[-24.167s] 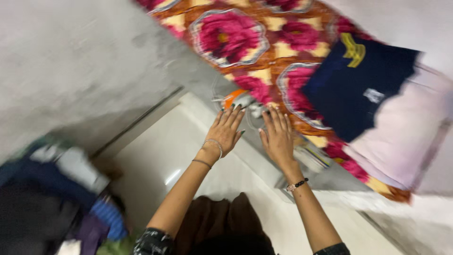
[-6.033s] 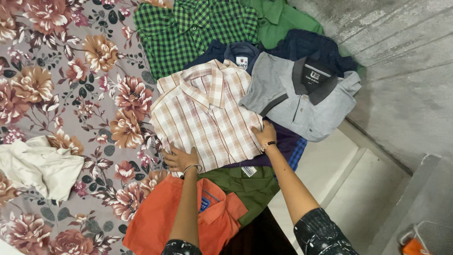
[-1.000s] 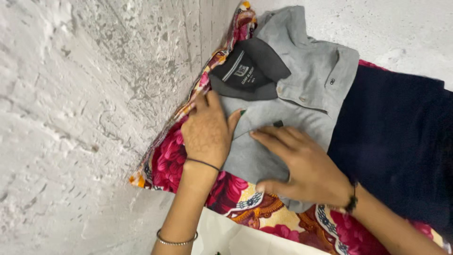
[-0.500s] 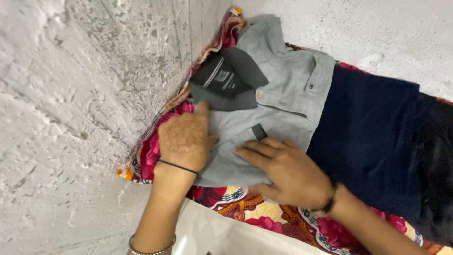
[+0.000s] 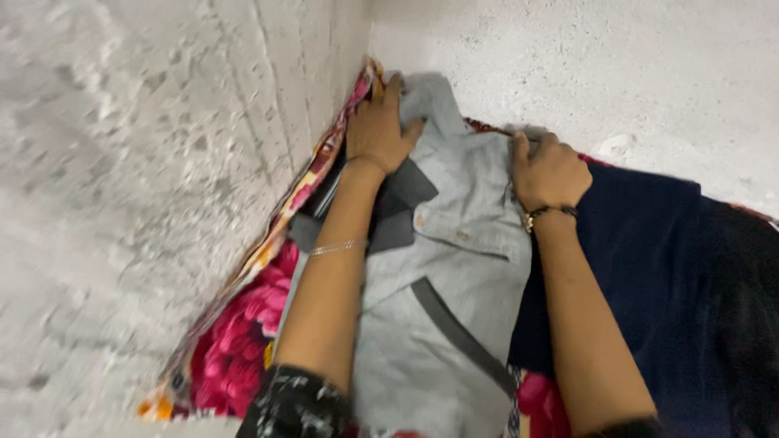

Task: The person wipes a concrete shelf with a cloth, then lays a floral-patterned cloth on the shelf. They proceed to fold several shirts and place them on the cloth.

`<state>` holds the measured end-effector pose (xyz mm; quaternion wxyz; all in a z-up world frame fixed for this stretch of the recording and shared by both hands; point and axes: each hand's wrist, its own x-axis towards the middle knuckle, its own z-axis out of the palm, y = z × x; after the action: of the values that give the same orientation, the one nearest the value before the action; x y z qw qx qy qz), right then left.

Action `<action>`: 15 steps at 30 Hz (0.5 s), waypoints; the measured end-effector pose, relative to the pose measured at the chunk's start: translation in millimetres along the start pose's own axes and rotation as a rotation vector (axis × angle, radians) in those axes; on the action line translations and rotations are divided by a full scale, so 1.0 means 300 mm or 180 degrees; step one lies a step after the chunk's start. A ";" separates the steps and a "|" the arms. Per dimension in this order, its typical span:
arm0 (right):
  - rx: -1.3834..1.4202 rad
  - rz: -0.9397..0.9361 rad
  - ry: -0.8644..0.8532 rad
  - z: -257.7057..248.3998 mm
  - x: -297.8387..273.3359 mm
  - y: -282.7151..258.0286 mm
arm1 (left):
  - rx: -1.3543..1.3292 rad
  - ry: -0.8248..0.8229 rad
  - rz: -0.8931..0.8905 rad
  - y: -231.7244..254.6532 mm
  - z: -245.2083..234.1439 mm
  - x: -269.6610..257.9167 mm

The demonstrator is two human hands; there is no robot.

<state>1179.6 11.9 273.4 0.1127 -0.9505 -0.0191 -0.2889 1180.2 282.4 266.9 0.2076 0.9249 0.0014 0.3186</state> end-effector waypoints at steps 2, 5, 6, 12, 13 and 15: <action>0.0176 0.0012 -0.0034 -0.030 0.012 -0.003 | -0.0910 -0.0253 -0.0058 -0.017 -0.011 0.012; 0.0423 -0.0072 -0.0118 -0.054 0.009 -0.016 | -0.1268 -0.0023 -0.0113 -0.065 -0.011 0.026; 0.0503 -0.0144 -0.0070 -0.063 0.011 -0.013 | -0.1222 0.0191 -0.0095 -0.070 -0.009 0.047; 0.1549 -0.0808 0.0870 -0.037 0.009 -0.025 | -0.0395 0.1228 0.0330 -0.018 -0.044 0.048; 0.1540 -0.1096 0.1164 -0.029 0.005 -0.029 | -0.0002 0.1277 0.0485 -0.002 -0.052 0.034; 0.1075 -0.0820 0.0498 -0.013 0.025 -0.037 | 0.0796 0.1386 0.0778 0.019 -0.066 0.015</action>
<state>1182.5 21.7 282.9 0.2335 -0.8826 -0.1797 -0.3664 1171.4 285.4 285.8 0.0467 0.8464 -0.0262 0.5299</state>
